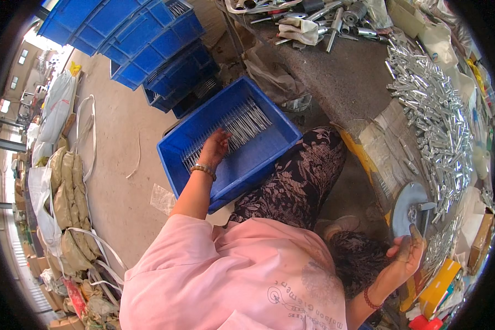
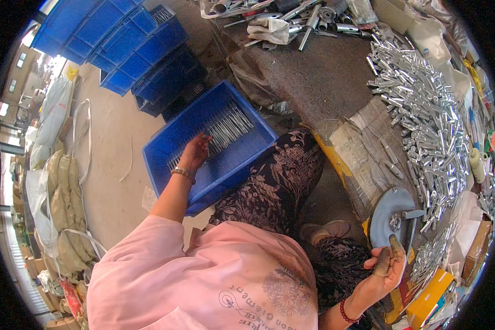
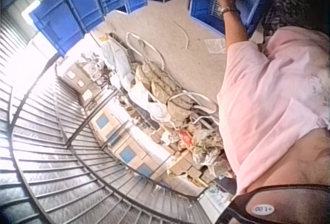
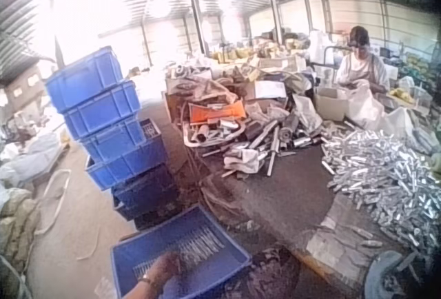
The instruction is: The person assembles metal components by fitting pins into metal sleeves on a round metal plate, hammering them with a hammer, and placing the assembled pieces into a blue plastic container.
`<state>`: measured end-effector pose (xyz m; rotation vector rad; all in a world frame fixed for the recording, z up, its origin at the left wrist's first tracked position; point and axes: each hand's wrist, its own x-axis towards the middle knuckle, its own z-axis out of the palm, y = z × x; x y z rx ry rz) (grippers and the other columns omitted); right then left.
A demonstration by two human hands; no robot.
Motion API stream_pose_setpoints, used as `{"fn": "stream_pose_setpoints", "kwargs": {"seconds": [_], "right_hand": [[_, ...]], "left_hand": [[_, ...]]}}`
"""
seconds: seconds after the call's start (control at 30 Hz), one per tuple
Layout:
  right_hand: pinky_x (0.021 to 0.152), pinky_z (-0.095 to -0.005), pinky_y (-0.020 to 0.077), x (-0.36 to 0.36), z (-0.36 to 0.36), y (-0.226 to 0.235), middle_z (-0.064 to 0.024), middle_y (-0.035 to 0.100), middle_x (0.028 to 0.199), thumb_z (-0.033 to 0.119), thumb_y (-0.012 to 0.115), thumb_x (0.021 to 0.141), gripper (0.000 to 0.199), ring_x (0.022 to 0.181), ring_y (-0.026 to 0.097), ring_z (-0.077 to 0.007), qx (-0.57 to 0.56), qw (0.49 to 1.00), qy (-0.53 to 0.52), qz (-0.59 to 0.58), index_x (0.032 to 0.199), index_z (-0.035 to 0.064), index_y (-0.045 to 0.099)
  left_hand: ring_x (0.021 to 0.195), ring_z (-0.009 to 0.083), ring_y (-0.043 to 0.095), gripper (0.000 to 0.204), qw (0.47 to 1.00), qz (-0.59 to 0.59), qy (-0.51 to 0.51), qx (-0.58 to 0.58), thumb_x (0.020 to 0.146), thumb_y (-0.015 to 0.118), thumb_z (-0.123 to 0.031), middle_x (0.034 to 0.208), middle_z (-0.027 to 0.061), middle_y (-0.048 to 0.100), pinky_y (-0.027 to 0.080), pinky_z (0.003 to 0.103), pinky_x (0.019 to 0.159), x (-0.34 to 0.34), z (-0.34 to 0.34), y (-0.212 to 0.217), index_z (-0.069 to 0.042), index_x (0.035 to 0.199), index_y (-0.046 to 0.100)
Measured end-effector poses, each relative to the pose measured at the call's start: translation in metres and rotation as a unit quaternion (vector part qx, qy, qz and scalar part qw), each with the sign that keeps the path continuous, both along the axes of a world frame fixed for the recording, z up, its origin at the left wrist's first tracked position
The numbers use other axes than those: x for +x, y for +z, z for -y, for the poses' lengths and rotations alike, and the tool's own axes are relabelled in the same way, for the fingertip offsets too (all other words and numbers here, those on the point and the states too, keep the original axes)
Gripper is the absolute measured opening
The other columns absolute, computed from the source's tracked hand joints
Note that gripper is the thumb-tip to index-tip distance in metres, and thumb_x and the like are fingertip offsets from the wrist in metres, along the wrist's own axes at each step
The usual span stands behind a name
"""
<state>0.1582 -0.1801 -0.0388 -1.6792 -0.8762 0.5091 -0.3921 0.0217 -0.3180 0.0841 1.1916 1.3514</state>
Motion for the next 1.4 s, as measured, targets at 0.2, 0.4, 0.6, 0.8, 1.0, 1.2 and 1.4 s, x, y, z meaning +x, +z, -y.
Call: {"fn": "stream_pose_setpoints", "kwargs": {"seconds": [0.2,0.4,0.6,0.8,1.0,1.2,1.4], "right_hand": [[0.06,-0.0192,0.0382,-0.003,-0.001,0.001,-0.0021,0.066,0.094,0.014,0.066,0.111,0.03,0.067,0.049,-0.0039,0.003,1.0,-0.002,-0.004,0.138,0.0012,0.071],[0.059,-0.0186,0.0399,-0.002,-0.001,0.0,-0.0051,0.068,0.092,0.013,0.064,0.112,0.03,0.065,0.051,-0.0046,0.006,1.0,-0.003,0.009,0.137,-0.0019,0.07],[0.061,-0.0192,0.0388,-0.002,-0.001,0.0,-0.0023,0.066,0.093,0.016,0.067,0.111,0.031,0.067,0.05,-0.0041,0.007,1.0,0.001,0.008,0.138,0.0008,0.071],[0.06,-0.0189,0.0381,-0.003,-0.001,-0.001,-0.0024,0.066,0.093,0.016,0.067,0.111,0.03,0.066,0.049,-0.004,0.005,1.0,-0.005,0.013,0.137,0.0016,0.072],[0.06,-0.0193,0.0379,-0.005,-0.003,0.0,-0.0018,0.066,0.093,0.018,0.068,0.11,0.031,0.066,0.049,-0.004,0.004,1.0,-0.016,0.026,0.136,0.0018,0.072],[0.06,-0.0194,0.0377,-0.004,-0.003,-0.001,-0.0018,0.066,0.093,0.018,0.068,0.11,0.032,0.066,0.048,-0.0041,0.003,1.0,-0.016,0.024,0.137,0.0024,0.072],[0.057,-0.0182,0.0382,-0.002,-0.002,-0.004,-0.0058,0.068,0.092,0.013,0.067,0.11,0.03,0.064,0.05,-0.0045,0.016,1.0,-0.016,0.017,0.137,-0.0009,0.07]], "left_hand": [[0.077,0.0119,0.064,0.077,0.969,-0.211,-0.126,-0.006,0.101,0.067,-0.009,0.118,0.0172,0.077,0.054,0.026,0.067,0.012,0.0,0.006,0.003,0.168,0.031],[0.079,0.0117,0.064,0.084,0.988,-0.14,-0.071,-0.003,0.099,0.069,-0.007,0.115,0.0123,0.077,0.051,0.024,0.067,0.025,-0.002,0.011,0.004,0.171,0.026],[0.079,0.0124,0.068,0.057,0.999,0.019,0.022,0.041,0.104,0.069,-0.006,0.108,0.0111,0.076,0.057,0.023,0.068,0.015,-0.004,-0.012,-0.007,0.156,0.046],[0.077,0.0152,0.068,0.02,0.98,0.187,0.053,0.039,0.106,0.07,-0.01,0.107,0.0115,0.076,0.061,0.027,0.067,0.002,-0.001,-0.015,-0.009,0.123,0.06],[0.078,0.0189,0.07,0.015,0.968,0.237,0.064,0.053,0.105,0.07,-0.011,0.104,0.0121,0.074,0.062,0.03,0.066,0.006,0.002,-0.009,-0.007,0.116,0.06],[0.077,0.0193,0.068,0.013,0.972,0.22,0.068,0.05,0.107,0.066,-0.009,0.103,0.0122,0.073,0.062,0.03,0.067,0.004,0.004,-0.009,-0.006,0.118,0.059],[0.08,0.0203,0.068,0.013,0.966,0.242,0.059,0.064,0.107,0.065,-0.01,0.104,0.0123,0.072,0.061,0.031,0.068,0.002,0.007,-0.008,-0.007,0.119,0.059]]}}
